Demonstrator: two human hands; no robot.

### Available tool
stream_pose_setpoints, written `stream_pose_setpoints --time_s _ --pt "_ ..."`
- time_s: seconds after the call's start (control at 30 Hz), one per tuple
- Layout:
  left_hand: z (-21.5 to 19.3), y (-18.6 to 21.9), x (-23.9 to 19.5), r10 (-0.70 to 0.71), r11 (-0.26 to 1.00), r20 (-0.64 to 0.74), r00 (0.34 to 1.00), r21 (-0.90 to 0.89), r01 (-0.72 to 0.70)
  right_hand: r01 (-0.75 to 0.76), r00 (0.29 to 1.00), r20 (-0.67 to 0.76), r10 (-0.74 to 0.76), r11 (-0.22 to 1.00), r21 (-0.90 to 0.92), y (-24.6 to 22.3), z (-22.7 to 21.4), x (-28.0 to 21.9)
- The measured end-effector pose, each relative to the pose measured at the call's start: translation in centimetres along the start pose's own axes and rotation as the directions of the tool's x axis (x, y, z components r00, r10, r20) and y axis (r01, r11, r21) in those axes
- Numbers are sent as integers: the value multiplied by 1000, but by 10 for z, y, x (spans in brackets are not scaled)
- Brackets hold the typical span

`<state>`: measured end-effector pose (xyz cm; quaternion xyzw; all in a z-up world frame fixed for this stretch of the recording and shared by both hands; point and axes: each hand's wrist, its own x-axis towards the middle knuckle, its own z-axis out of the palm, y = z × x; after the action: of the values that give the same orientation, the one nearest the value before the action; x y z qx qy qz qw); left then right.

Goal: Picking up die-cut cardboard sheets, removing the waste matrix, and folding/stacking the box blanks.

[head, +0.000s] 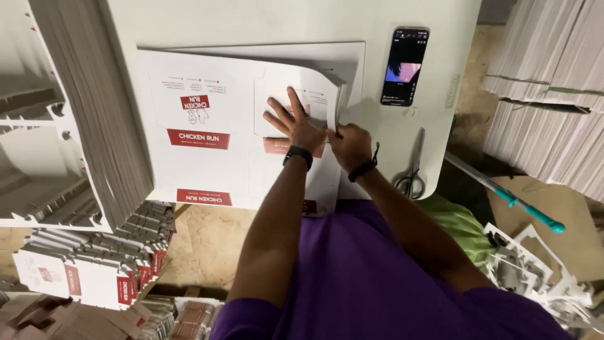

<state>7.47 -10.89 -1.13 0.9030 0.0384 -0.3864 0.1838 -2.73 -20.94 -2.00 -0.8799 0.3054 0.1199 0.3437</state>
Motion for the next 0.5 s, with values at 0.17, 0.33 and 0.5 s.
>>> stream_pose_setpoints --time_s 0.17,0.33,0.5 --pt "-25 23 -12 -29 998 105 994 54 24 -409 908 221 355 865 291 1 -45 41" --pt "-27 24 -14 -43 999 123 992 30 39 -369 928 251 276 777 510 -13 -63 78" --pt "-22 29 -10 -59 997 121 991 63 52 135 976 -178 -126 990 39 -22 -43 64"
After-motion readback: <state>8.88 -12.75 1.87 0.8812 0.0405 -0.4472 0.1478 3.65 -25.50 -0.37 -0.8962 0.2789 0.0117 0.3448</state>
